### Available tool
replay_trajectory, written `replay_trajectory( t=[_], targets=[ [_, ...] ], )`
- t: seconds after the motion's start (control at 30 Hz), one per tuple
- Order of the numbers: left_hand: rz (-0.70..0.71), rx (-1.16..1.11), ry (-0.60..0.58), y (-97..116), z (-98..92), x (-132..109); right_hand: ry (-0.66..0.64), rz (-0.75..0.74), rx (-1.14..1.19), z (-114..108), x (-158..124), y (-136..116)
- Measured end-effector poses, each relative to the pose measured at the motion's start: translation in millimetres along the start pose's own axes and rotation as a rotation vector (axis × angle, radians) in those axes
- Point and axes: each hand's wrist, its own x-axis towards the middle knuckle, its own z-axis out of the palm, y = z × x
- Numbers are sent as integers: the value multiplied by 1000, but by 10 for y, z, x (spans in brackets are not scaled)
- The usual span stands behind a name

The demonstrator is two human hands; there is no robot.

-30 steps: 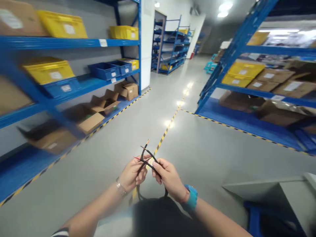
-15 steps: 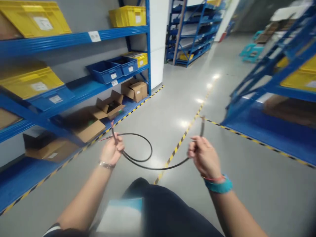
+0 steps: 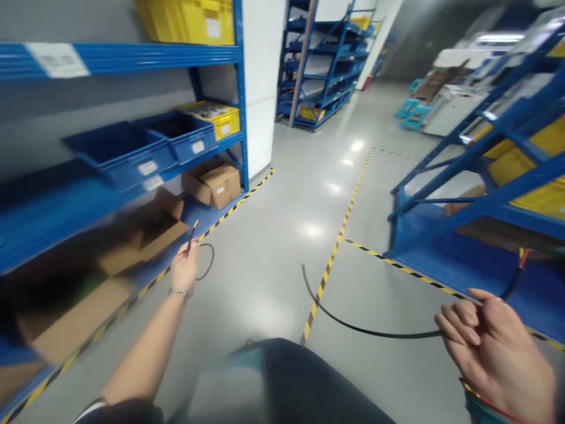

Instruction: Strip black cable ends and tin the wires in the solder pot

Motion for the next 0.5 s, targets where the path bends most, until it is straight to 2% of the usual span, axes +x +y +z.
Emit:
replay_trajectory(
  t=[0.07, 0.13, 0.2, 0.27, 0.37, 0.43, 0.5],
  targets=[
    [20, 27, -126, -13, 591, 474, 99, -98, -68, 72, 501, 13],
    [26, 23, -254, -100, 1237, 865, 187, -161, -117, 78, 1085, 143],
    [-12, -34, -351, -226, 1894, 1205, 223, -174, -120, 44, 1780, 321],
    [-90, -130, -399, -330, 2519, 1519, 234, -150, -97, 31, 2562, 467],
    [-185, -218, -349, -351, 3339, 1939, 177, -64, -54, 175, 3765, 536],
    [-178, -140, -274, -279, 3791, 2183, 88, 4, -38, 410, 4500, 492],
    [-133, 15, -203, -198, 4167, 2424, -24, 71, -19, 731, 5155, 421]
  ],
)
